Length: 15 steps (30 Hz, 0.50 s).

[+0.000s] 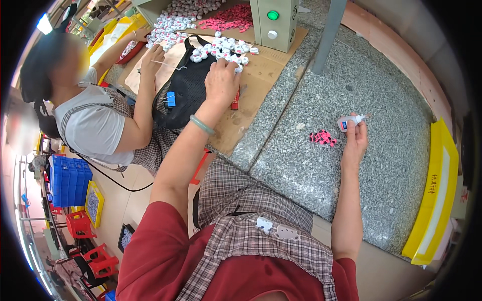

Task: Applying glue to small white plastic character heads and attaching pink bows to them on a factory assembly line.

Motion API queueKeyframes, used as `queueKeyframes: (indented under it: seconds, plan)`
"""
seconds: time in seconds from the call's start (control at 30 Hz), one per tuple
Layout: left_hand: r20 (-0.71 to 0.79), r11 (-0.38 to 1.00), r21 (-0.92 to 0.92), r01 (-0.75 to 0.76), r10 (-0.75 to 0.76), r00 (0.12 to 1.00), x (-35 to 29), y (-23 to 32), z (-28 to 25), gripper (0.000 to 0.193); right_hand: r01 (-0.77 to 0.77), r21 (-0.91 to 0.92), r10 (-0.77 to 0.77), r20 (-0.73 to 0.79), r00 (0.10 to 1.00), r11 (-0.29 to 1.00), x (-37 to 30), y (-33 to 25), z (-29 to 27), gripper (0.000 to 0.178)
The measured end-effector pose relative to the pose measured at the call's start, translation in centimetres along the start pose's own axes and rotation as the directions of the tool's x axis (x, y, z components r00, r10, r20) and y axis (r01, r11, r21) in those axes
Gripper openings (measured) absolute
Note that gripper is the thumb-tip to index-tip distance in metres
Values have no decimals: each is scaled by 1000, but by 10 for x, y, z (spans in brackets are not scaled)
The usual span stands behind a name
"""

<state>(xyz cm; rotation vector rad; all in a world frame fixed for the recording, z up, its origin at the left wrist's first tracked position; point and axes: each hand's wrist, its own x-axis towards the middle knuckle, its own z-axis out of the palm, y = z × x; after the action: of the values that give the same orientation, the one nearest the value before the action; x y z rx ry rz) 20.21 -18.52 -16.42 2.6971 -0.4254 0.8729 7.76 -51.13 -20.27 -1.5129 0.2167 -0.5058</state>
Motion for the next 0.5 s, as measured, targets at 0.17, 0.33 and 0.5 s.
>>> queueKeyframes:
  seconds: [0.17, 0.33, 0.5]
  plan:
    - [48, 993, 109, -44, 39, 998, 14, -9, 17, 15, -16, -12, 16, -9, 1000, 1000, -1, -2, 0, 34]
    - [106, 954, 206, -220, 202, 974, 23, -7, 24, 16, 13, -8, -13, -10, 1000, 1000, 1, -1, 3, 35]
    - [5, 958, 172, -231, 234, 972, 24, -7, 10, 19, 104, 62, -106, 29, 994, 993, -5, -13, 11, 37]
